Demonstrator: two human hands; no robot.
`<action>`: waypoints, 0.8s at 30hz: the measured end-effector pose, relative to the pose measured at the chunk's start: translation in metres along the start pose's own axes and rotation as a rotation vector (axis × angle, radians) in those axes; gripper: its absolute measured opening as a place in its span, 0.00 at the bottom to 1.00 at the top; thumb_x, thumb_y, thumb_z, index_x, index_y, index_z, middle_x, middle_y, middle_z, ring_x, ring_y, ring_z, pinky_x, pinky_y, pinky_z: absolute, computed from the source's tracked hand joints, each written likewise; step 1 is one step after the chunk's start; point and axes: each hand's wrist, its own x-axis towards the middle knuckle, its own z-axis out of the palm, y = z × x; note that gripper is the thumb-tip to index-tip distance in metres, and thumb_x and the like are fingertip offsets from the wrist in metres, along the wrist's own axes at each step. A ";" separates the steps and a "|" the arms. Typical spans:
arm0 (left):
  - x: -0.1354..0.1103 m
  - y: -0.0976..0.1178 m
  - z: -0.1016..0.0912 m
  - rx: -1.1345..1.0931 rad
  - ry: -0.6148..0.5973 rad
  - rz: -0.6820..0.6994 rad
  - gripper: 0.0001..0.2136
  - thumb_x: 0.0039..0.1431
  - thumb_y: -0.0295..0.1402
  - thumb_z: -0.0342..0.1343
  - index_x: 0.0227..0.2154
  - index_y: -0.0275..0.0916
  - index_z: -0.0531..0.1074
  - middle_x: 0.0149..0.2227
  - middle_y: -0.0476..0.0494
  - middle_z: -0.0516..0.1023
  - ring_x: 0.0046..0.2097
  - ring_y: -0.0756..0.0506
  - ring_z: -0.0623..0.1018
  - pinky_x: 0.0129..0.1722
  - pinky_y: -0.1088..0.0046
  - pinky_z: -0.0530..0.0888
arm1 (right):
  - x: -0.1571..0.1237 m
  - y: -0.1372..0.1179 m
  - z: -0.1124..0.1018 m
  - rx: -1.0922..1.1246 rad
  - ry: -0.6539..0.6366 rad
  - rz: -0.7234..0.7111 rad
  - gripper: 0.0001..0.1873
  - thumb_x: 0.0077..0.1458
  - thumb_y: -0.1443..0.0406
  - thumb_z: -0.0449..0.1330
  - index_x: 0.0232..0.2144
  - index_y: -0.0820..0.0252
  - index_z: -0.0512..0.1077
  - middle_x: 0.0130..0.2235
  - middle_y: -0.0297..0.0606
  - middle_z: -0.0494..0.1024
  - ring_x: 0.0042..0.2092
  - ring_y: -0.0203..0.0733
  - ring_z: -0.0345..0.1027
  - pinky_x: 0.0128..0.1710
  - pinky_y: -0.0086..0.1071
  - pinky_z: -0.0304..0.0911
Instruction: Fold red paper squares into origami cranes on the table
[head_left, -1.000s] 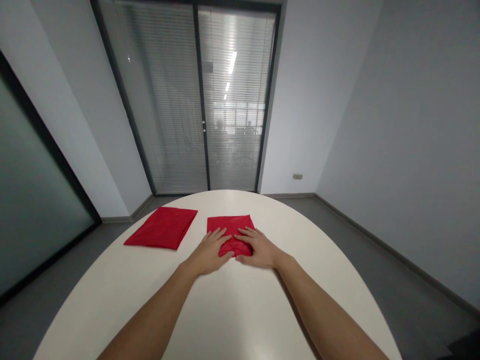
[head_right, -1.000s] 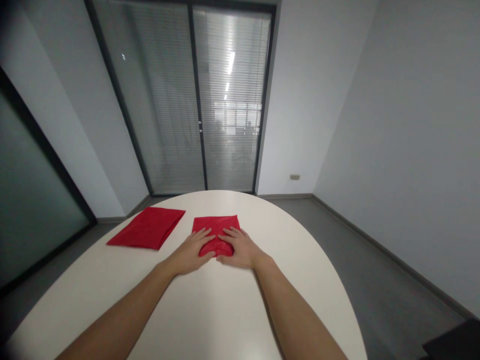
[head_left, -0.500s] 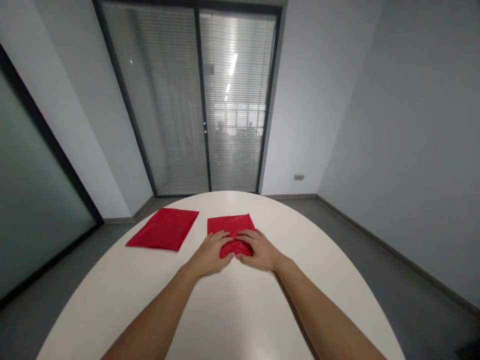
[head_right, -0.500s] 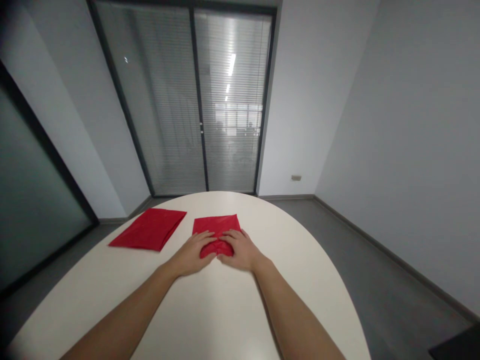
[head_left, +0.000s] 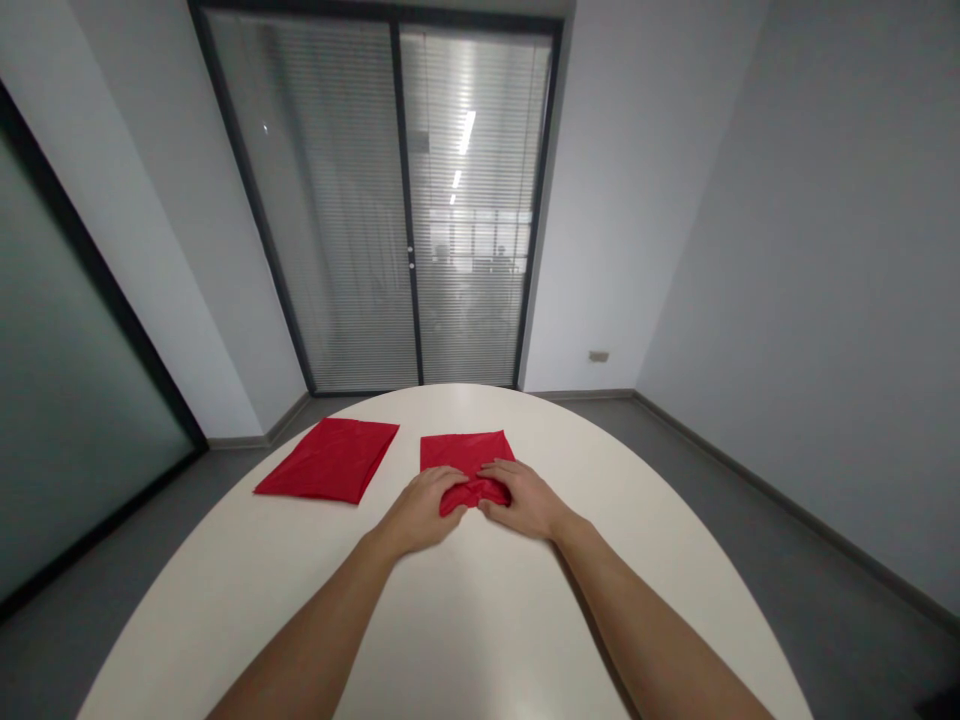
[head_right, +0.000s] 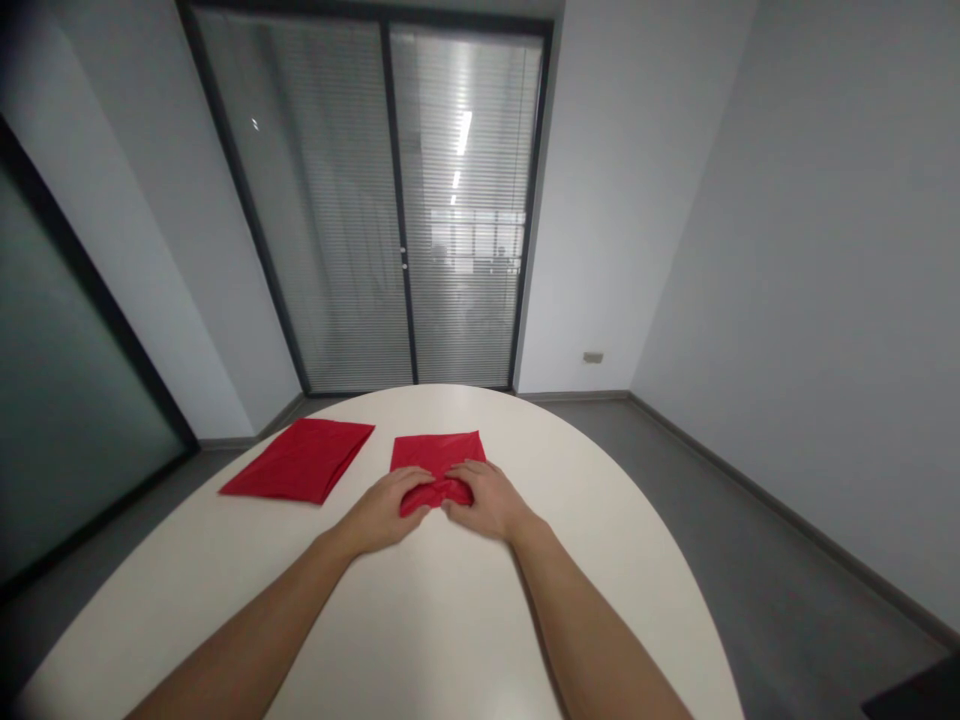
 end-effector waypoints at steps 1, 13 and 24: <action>0.000 0.000 0.000 0.002 -0.003 -0.010 0.16 0.59 0.32 0.58 0.51 0.43 0.75 0.53 0.40 0.78 0.54 0.39 0.76 0.57 0.59 0.72 | 0.000 0.001 -0.001 0.007 -0.001 -0.006 0.25 0.56 0.56 0.63 0.54 0.60 0.74 0.54 0.47 0.78 0.57 0.54 0.69 0.59 0.48 0.61; -0.001 -0.010 0.003 0.020 0.009 -0.151 0.15 0.63 0.34 0.53 0.49 0.42 0.77 0.56 0.41 0.78 0.58 0.40 0.76 0.61 0.59 0.70 | -0.002 0.003 -0.005 0.060 -0.016 -0.010 0.29 0.54 0.59 0.64 0.57 0.61 0.70 0.54 0.48 0.77 0.53 0.53 0.71 0.55 0.45 0.64; -0.003 -0.010 0.005 0.026 -0.054 -0.105 0.19 0.63 0.36 0.54 0.55 0.41 0.75 0.62 0.40 0.71 0.62 0.39 0.72 0.63 0.59 0.68 | -0.003 0.010 -0.009 0.114 0.032 0.034 0.19 0.61 0.57 0.60 0.50 0.58 0.77 0.49 0.44 0.81 0.50 0.50 0.74 0.53 0.43 0.66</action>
